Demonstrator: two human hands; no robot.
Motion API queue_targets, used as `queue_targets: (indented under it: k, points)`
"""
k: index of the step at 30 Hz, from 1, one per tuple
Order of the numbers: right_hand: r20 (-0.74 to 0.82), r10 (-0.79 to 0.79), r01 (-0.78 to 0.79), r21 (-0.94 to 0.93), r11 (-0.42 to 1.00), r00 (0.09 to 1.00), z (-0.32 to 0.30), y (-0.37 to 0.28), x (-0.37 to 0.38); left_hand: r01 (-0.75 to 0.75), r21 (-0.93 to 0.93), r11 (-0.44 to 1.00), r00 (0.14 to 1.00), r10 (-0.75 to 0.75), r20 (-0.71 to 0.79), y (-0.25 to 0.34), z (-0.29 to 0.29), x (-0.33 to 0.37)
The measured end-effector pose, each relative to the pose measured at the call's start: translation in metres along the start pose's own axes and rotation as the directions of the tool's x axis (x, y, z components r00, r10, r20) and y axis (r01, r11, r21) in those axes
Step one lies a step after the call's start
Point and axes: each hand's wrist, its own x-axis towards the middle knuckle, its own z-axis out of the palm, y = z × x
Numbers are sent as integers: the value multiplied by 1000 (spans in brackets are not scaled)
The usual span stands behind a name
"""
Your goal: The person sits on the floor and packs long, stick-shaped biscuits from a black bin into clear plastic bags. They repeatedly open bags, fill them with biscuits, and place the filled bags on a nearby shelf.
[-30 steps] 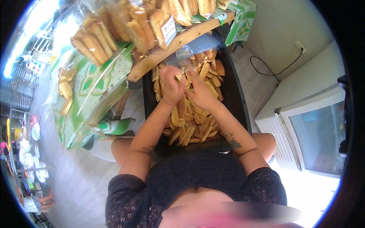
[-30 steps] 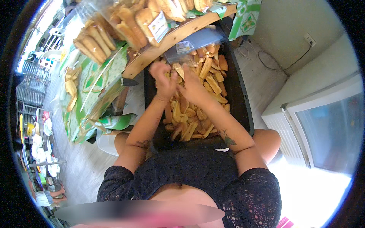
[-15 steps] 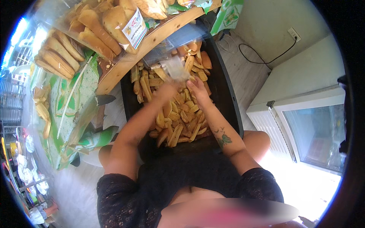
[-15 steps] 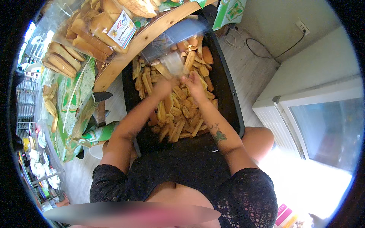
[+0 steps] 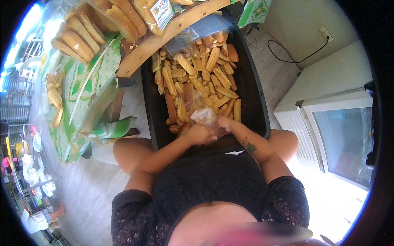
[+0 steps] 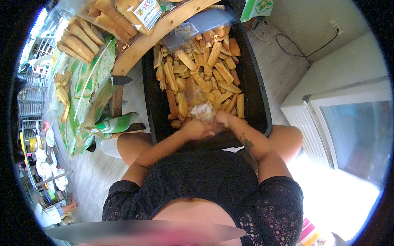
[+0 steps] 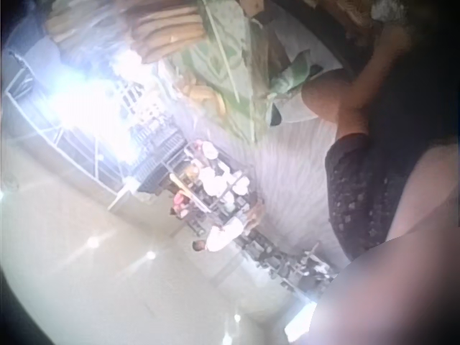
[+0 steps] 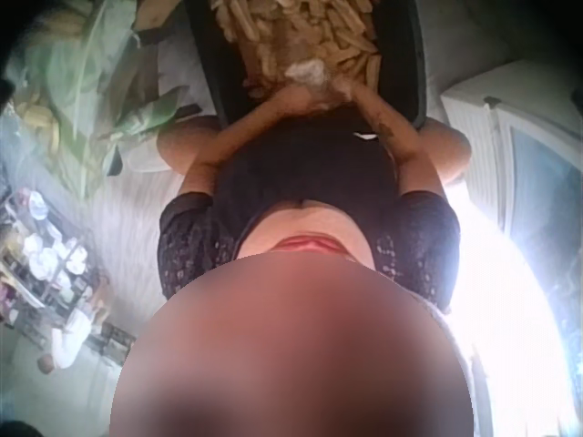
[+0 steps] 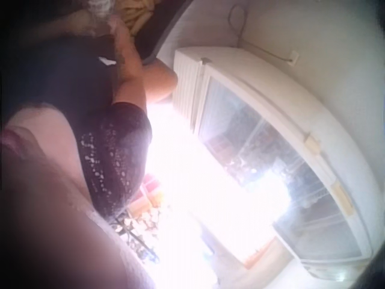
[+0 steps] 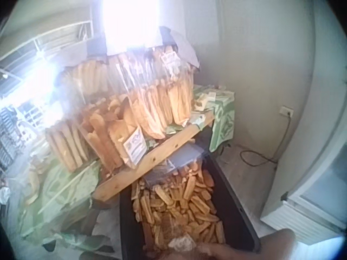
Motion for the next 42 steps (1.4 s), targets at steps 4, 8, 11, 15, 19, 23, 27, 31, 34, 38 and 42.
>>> queue_targets:
  k: [4, 8, 11, 15, 19, 23, 27, 31, 34, 38, 42]
  points:
    - [-209, -350, 66, -771, 633, 913, -35, -40, -5, 293, -116, 949, 684, -293, -668, -37, -34, -2]
    - [-279, -420, -56, -881, 470, 863, -57, -69, -21, 248, -823, 511, 711, -673, -204, -78, -66, -11]
    - [-277, -490, -66, -912, 404, 827, -62, -80, -41, 262, -945, 194, 895, -415, 163, -87, -69, -21]
    - [-493, -724, -162, -863, 479, 482, -39, -94, -64, 388, -849, 359, 848, -499, 177, -88, -71, -22]
    - [-427, -797, 451, -664, 597, 427, 7, -112, -67, 172, -952, 254, 538, -833, -125, -60, -75, -1]
    - [-297, -649, 605, -237, 760, 700, 38, -124, -60, 105, -852, 512, 799, -554, -234, -5, -76, 20]
    - [-258, -706, 669, -226, 708, 659, 41, -125, -64, 36, -999, 3, 891, -453, 31, 12, -86, 12]
    - [-243, -673, 622, -260, 739, 699, 42, -120, -71, 46, -992, 120, 957, -289, 9, -6, -76, 5]
    - [-165, -446, 307, -519, 798, 880, 41, -119, -76, -22, -999, 23, 923, -384, -29, -12, -52, 5]
    - [-46, -617, 563, -362, 743, 785, 26, -120, -86, -55, -958, 280, 867, -463, -185, -6, -44, -3]
    - [-51, -417, 402, -178, 898, 908, 19, -123, -98, 65, -991, 118, 879, -477, 1, 2, -64, -19]
